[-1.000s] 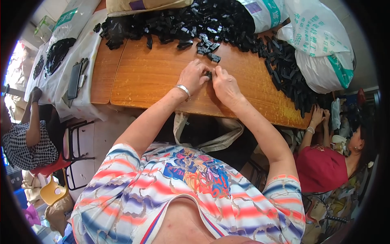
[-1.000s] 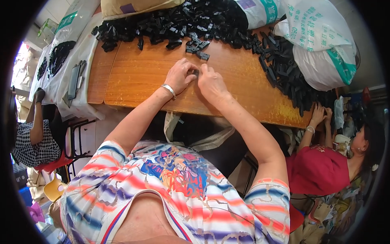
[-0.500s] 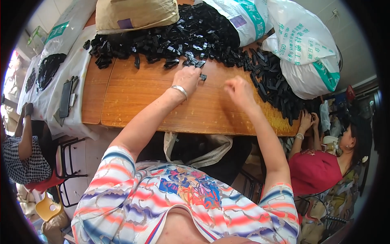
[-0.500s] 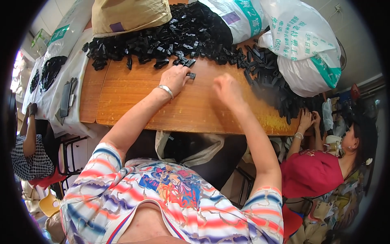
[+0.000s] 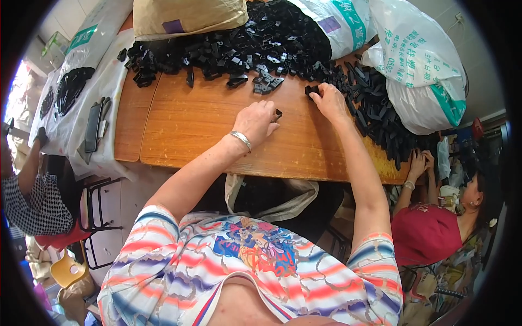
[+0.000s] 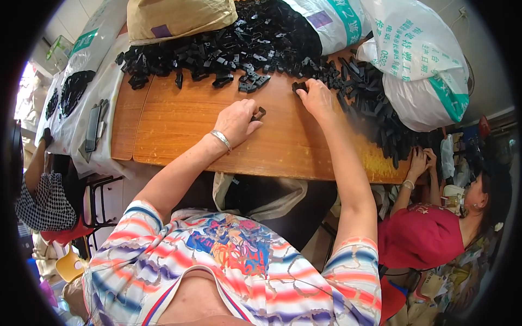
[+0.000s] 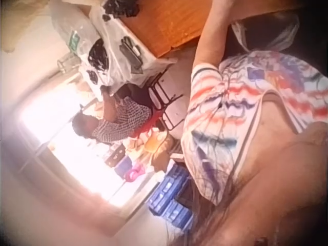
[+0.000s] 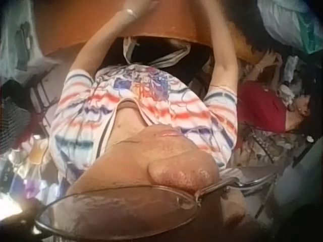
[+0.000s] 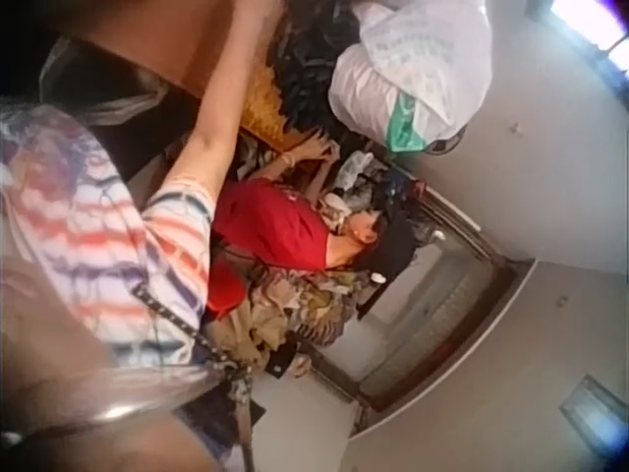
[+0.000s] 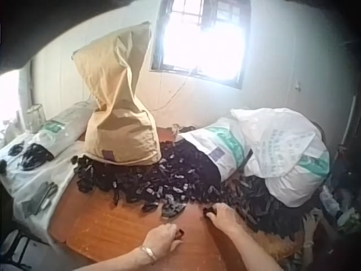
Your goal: Assembling small black plastic components by snapping pieces together at a workbench.
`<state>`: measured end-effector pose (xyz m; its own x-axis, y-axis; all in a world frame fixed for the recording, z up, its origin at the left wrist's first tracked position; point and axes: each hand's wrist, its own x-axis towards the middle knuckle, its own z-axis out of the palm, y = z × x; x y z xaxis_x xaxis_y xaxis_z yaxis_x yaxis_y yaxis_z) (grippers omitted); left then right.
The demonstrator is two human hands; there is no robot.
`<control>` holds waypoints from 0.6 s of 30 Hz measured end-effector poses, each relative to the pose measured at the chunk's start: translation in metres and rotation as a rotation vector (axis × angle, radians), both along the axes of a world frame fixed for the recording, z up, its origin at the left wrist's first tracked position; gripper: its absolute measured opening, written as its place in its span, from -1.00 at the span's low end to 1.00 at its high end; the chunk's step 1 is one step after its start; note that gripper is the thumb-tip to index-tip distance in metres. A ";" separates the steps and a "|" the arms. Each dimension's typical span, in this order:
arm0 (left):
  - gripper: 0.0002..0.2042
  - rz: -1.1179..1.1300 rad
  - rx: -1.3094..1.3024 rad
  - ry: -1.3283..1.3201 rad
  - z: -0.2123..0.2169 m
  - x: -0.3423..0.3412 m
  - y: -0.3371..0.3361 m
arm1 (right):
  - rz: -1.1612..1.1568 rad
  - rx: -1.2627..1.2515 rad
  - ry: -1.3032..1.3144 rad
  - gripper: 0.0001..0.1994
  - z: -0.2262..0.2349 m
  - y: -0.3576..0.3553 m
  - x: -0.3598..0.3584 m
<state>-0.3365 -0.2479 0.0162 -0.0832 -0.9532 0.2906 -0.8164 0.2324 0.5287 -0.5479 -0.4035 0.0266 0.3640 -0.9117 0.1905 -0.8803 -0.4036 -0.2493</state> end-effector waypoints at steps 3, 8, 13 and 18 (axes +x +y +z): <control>-0.67 -0.022 -0.070 0.044 -0.008 -0.007 0.011 | 0.031 0.051 -0.075 -0.72 -0.003 0.024 -0.010; -0.62 0.012 -0.080 0.069 -0.017 -0.003 0.013 | 0.071 0.143 -0.357 -0.77 -0.001 0.067 -0.001; -0.55 0.012 -0.085 0.076 -0.012 -0.012 0.022 | 0.170 0.095 -0.486 -0.78 0.000 0.102 0.009; -0.56 -0.101 0.038 0.235 0.000 -0.028 0.039 | 0.131 0.136 -0.477 -0.78 0.000 0.113 0.007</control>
